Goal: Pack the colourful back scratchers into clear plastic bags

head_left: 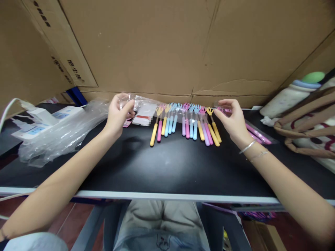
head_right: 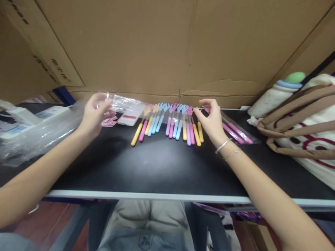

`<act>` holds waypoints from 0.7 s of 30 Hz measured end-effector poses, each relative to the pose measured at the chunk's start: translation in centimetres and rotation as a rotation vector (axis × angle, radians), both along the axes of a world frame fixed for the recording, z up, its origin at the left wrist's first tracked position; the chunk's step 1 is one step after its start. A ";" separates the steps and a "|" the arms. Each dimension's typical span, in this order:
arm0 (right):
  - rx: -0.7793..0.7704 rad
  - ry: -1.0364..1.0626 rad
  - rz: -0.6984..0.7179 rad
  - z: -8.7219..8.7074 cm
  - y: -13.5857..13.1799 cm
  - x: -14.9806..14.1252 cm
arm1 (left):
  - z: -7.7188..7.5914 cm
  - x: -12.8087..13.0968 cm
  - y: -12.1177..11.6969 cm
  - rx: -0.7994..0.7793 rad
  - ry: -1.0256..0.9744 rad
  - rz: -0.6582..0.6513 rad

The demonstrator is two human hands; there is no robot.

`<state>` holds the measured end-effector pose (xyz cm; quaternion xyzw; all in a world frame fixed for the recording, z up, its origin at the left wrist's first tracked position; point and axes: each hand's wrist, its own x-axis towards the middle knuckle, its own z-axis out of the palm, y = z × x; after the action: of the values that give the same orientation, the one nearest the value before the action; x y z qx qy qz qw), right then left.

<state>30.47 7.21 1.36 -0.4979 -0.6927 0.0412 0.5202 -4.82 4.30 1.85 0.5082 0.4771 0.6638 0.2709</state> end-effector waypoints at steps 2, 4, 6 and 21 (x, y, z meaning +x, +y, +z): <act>-0.051 0.114 0.050 -0.5 0.4 0.0 | 0.1 0.0 0.0 0.110 -0.058 0.068; -0.111 0.206 0.107 -1.0 0.6 -0.2 | 0.3 0.1 -0.3 0.243 -0.074 0.118; -0.147 0.241 0.148 -1.5 0.7 -0.4 | 0.5 0.5 -0.7 0.368 -0.049 0.128; -0.197 -0.082 0.333 -1.6 -0.8 -2.0 | -2.0 4.7 -3.9 0.776 1.455 -0.239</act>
<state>28.47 6.45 -0.26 -0.4263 -0.7787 0.1738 0.4262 -0.08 0.44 -0.13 0.9148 0.2134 0.2539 -0.2305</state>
